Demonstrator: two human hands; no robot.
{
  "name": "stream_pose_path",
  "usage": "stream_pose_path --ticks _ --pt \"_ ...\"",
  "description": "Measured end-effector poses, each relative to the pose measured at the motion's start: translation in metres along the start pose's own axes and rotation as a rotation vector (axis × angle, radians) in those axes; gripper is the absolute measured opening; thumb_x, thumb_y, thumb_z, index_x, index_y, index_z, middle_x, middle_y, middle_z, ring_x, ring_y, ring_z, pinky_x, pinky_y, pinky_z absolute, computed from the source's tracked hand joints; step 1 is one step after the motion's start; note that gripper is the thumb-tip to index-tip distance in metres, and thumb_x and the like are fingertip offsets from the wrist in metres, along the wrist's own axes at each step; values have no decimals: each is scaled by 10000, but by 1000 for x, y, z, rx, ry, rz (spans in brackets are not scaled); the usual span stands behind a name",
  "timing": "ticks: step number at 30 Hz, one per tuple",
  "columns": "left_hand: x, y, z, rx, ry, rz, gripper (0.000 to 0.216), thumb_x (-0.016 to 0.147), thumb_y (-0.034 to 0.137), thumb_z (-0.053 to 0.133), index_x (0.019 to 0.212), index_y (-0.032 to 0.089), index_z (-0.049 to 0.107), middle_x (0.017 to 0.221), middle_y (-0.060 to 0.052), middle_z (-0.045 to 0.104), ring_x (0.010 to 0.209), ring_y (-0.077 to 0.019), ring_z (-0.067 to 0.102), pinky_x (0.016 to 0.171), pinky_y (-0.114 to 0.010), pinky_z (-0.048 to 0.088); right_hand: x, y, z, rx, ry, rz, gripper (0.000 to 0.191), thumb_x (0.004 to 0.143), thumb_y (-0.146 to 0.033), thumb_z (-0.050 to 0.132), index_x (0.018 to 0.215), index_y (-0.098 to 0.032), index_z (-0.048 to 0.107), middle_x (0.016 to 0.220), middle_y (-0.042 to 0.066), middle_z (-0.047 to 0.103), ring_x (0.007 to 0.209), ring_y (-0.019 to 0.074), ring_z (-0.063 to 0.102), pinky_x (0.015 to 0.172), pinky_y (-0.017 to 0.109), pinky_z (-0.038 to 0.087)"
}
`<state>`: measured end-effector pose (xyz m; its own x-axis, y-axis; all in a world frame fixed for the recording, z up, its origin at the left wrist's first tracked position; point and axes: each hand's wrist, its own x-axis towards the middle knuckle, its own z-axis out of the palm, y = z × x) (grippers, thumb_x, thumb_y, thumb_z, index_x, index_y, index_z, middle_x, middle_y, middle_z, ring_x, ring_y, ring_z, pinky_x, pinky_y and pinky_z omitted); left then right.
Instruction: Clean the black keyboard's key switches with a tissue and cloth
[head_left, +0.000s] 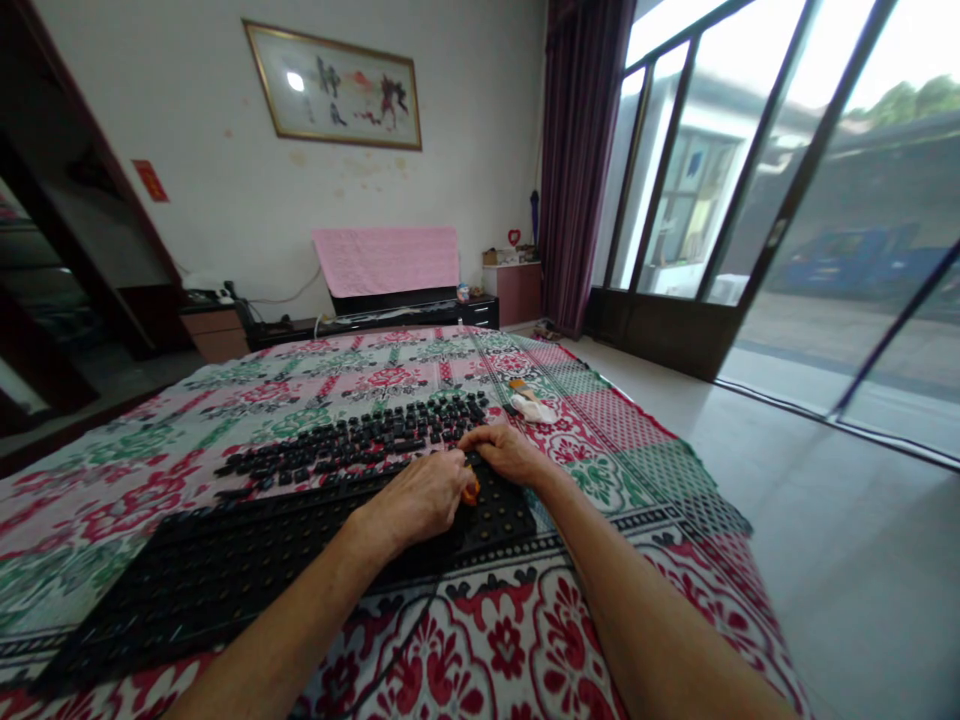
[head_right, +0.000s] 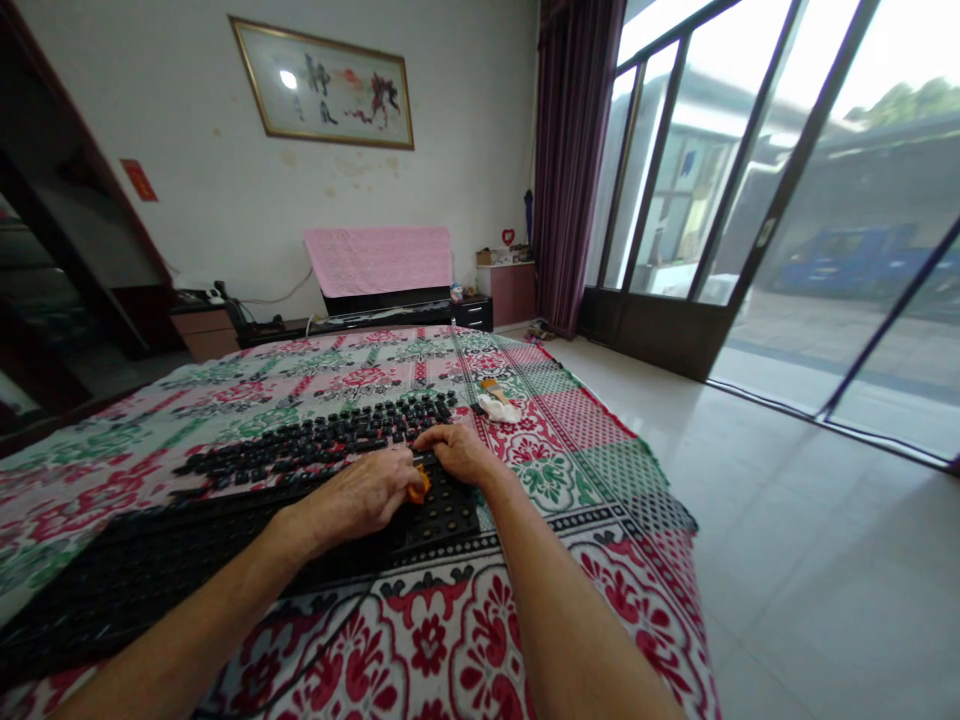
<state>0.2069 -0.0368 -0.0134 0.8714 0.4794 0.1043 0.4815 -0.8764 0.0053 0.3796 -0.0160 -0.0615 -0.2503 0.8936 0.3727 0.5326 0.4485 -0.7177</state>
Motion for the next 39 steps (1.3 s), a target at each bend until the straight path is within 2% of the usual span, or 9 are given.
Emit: stream_pose_path --ticks 5,11,17,22,29,33,35,39 --pt "-3 -3 -3 -141 -40 106 232 760 144 403 800 208 622 778 -16 571 745 -117 523 716 -217 386 0 3 0 -6 11 5 365 655 -56 351 847 -148 648 845 15 655 824 127 574 798 260 426" --pt "-5 -4 -3 -227 30 86 235 717 98 431 824 183 622 785 -4 606 730 -101 531 709 -192 385 0 3 0 -12 6 -1 367 667 -67 348 853 -165 648 846 8 654 816 126 576 787 263 433" --pt "-8 0 -8 -298 -92 150 278 682 68 429 803 189 647 746 8 622 672 -82 540 652 -161 389 -1 3 0 -2 9 -3 381 659 -57 344 863 -169 646 866 7 654 822 127 575 795 271 431" --pt "-8 4 -9 -242 -39 122 283 698 92 421 822 192 654 759 -7 617 693 -96 540 661 -178 387 -1 4 0 -5 5 -4 376 661 -62 348 867 -159 647 871 15 653 823 133 574 790 269 429" --pt "-9 9 -14 -284 -159 158 288 672 75 417 790 178 659 743 -9 628 634 -83 538 603 -155 391 0 2 -1 -23 2 -3 367 668 -72 349 864 -158 647 855 18 652 817 129 575 772 261 434" --pt "-10 6 -11 -255 -53 108 298 685 96 409 843 180 647 766 -21 634 688 -104 548 653 -177 393 0 1 -1 -27 -2 -1 372 660 -68 347 860 -155 649 859 22 652 823 130 574 784 267 430" --pt "-10 6 -9 -232 -40 88 297 678 99 413 842 176 648 760 -26 635 684 -112 546 648 -185 391 0 1 -1 -24 -6 1 371 661 -71 348 864 -156 648 865 23 652 826 131 574 789 268 427" --pt "-12 4 -14 -306 -131 103 312 653 80 421 831 186 654 745 -10 637 641 -93 541 606 -163 387 -1 0 -1 -18 -8 1 373 662 -69 346 865 -158 646 874 19 649 840 129 569 804 265 417"
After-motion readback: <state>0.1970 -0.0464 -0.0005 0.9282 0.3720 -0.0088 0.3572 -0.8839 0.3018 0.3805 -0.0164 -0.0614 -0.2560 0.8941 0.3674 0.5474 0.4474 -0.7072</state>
